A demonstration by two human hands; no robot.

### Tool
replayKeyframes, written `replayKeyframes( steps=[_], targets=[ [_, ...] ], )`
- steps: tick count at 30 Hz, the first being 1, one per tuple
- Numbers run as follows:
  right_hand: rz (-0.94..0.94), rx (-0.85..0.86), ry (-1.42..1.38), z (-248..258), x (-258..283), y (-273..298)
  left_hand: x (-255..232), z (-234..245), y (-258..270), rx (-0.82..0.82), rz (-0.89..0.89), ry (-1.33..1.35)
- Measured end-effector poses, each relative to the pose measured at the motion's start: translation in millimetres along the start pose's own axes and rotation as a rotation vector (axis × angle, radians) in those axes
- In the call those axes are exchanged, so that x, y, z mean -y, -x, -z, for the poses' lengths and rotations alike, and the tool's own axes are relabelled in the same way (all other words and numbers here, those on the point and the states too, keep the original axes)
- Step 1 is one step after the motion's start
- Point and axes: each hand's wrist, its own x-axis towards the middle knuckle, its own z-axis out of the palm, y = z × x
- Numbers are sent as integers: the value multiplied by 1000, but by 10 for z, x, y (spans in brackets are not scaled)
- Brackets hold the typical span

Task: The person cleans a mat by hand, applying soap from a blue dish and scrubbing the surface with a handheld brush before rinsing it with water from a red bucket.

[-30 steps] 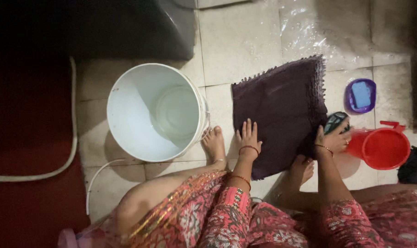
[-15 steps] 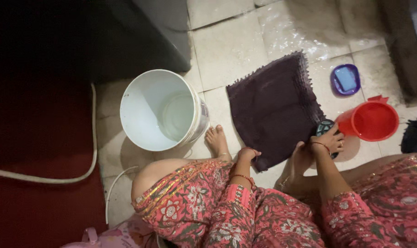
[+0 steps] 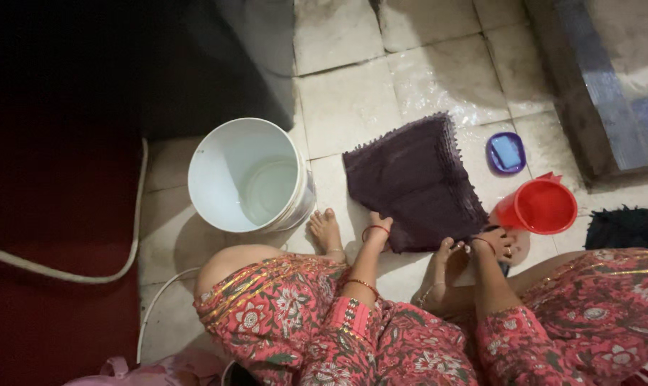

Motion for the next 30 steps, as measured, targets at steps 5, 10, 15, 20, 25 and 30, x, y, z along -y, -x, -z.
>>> replayKeyframes(
  steps=[5,10,15,20,25,30],
  targets=[
    [523,120,251,146,382,177,-219,-135,-76,-135,-159,96],
    [1357,569,-414,198,632,588,-468,-254,-196,-97,-309,319],
    [1544,770,-537,548,809,842,-799,-205,-215,30,-471,516],
    [1049,441,-751,432,1089,819,-1225,-196,-44,132,-564,633],
    [812,494,-979,667,1438,940,-1214,16,163,-180,-858,363],
    [452,546,-986,897,1732,835,-577,-3,-29,-352,-748,152]
  ],
)
